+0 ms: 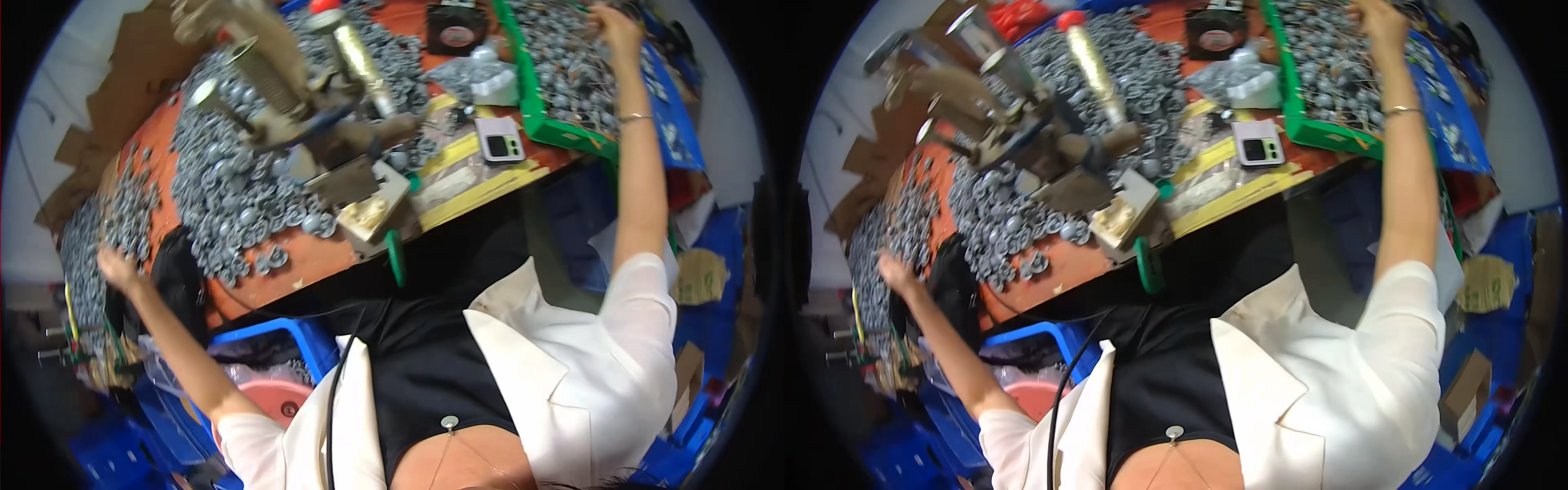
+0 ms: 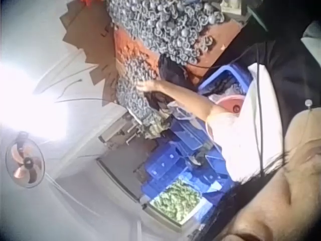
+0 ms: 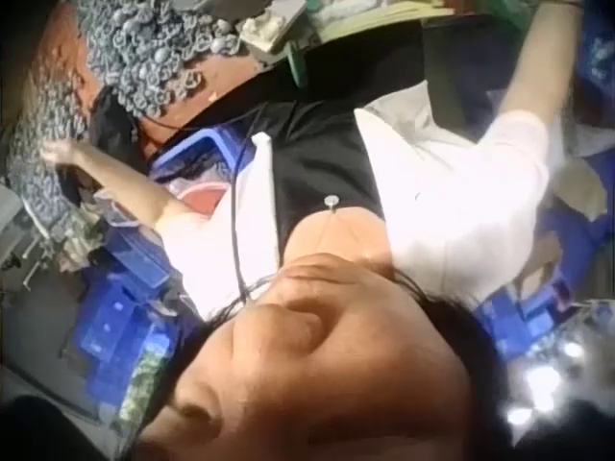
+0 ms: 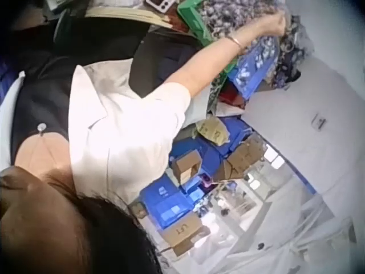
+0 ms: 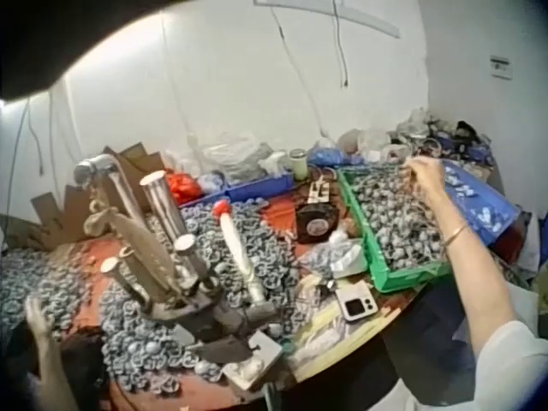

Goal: Assembling small metal components using a manual press machine on a workbench.

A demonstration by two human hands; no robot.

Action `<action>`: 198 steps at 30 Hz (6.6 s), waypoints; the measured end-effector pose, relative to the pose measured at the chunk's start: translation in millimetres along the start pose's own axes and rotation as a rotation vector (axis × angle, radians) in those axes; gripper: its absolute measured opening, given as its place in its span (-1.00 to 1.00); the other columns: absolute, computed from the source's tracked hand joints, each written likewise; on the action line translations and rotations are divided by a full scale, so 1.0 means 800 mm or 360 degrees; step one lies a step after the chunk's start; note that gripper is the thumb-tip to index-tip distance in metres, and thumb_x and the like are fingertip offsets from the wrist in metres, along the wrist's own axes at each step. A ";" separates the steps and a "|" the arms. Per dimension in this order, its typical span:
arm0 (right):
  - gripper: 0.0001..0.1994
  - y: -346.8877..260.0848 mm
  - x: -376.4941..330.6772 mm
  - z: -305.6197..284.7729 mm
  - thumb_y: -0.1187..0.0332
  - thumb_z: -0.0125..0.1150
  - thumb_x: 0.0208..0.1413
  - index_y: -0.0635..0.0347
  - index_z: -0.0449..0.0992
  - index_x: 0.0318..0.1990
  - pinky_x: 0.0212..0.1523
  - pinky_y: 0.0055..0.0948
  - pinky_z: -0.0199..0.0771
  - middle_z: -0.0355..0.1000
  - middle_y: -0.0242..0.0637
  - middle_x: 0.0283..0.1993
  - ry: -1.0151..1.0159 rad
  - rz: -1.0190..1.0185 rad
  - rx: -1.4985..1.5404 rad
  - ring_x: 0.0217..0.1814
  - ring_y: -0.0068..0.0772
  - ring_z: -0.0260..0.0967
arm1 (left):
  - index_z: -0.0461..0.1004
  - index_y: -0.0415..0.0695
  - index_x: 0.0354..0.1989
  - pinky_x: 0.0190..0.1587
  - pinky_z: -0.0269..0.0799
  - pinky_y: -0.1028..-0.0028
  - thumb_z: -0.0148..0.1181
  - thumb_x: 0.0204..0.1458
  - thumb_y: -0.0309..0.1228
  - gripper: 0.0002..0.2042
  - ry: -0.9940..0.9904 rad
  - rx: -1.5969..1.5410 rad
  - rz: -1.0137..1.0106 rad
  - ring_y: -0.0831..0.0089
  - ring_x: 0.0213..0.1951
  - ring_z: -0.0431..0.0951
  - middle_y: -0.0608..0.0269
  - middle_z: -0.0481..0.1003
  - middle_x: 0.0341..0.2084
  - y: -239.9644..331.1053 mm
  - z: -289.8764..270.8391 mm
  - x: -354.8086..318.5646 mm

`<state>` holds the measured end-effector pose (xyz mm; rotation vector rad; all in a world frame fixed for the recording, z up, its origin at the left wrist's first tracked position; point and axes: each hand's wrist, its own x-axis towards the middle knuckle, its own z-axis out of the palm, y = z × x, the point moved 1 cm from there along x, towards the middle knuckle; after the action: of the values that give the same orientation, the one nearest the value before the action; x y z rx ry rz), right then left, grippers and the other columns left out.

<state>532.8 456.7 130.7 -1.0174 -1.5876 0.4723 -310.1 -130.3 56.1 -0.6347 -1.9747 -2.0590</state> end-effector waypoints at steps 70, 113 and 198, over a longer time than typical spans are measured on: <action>-0.86 -0.274 -0.459 0.180 0.49 0.28 -0.02 0.32 0.54 -0.56 -0.63 -0.58 0.12 0.37 -0.33 -0.66 -0.1361 0.0105 0.0748 -0.66 -0.57 0.24 | 0.55 -0.13 -0.26 -0.14 0.35 0.20 0.23 -0.17 -0.36 -0.74 -0.0986 0.1896 0.0701 0.13 -0.19 0.45 0.10 0.49 -0.30 0.022 0.195 -0.296; -0.87 -0.262 -0.453 0.212 0.47 0.32 -0.17 0.20 0.46 -0.47 -0.61 -0.38 0.28 0.24 -0.37 -0.62 -0.0898 -0.1014 0.0068 -0.61 -0.34 0.28 | 0.43 -0.27 -0.43 -0.69 0.20 0.64 -0.08 0.22 -0.22 -0.65 -0.1464 -0.0789 -0.1499 0.52 -0.72 0.37 0.18 0.42 -0.72 0.173 0.239 -0.485; -0.72 0.010 -0.079 0.026 0.07 0.23 -0.06 0.11 0.58 -0.49 -0.31 -0.11 0.49 0.53 -0.20 -0.43 -0.0517 0.0025 -0.1685 -0.32 -0.10 0.50 | 0.48 -0.33 -0.39 -0.75 0.11 0.65 0.01 0.18 -0.40 -0.77 -0.1598 -0.0637 -0.1135 0.62 -0.79 0.25 0.34 0.36 -0.75 0.227 0.232 -0.482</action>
<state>515.9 414.0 81.6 -1.7892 -2.1708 -0.2794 139.6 -13.3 46.6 -1.4359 -2.5530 -2.9936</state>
